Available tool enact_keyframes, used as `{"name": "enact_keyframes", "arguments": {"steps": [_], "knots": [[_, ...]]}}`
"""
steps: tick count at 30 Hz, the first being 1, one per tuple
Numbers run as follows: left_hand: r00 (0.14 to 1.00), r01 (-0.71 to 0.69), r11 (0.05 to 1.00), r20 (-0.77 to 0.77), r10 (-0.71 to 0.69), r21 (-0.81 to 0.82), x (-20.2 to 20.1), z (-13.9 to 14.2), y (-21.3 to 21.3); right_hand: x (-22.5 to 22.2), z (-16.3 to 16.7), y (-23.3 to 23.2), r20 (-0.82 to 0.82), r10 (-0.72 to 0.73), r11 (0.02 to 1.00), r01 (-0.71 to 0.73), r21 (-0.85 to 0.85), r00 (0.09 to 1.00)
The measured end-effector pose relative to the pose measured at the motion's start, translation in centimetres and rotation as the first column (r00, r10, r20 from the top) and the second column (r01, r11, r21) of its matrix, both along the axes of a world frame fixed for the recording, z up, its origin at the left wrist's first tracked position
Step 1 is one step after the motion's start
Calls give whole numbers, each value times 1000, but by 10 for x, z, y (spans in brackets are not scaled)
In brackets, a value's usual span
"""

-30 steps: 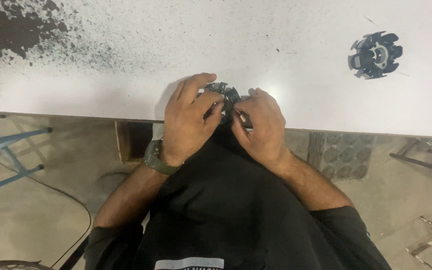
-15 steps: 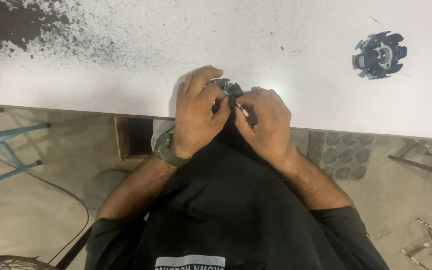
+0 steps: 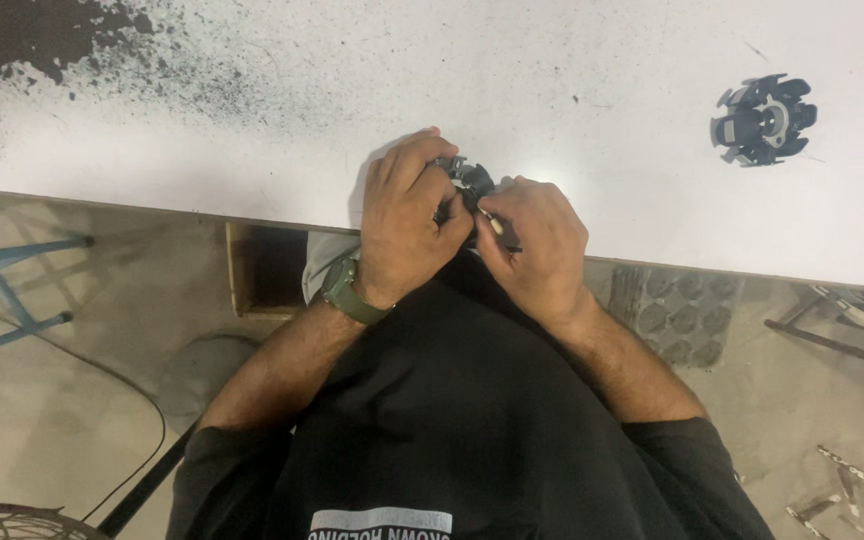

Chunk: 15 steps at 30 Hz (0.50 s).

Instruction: The person sits at a white table and assembles small black plastic components, pressing a small brass insert into each black part by hand and placing finished assemblies aside on the table. They pick up new parts one at a time and repeat the assembly.

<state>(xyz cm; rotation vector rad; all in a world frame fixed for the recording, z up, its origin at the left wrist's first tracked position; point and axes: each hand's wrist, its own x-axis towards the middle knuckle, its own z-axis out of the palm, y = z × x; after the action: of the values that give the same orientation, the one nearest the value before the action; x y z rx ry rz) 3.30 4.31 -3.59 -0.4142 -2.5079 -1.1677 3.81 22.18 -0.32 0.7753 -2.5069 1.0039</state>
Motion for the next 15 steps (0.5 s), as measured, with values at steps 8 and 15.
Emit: {"name": "enact_keyframes", "arguments": {"steps": [8,15], "knots": [[999,-9,1000,-39,9,-6,1,-2,-2,2,5,-2,13,-10,1000,10,4,1000],[999,-8,1000,-37,9,20,3,-1,-2,1,7,-7,-19,-19,997,20,74,1000]]}}
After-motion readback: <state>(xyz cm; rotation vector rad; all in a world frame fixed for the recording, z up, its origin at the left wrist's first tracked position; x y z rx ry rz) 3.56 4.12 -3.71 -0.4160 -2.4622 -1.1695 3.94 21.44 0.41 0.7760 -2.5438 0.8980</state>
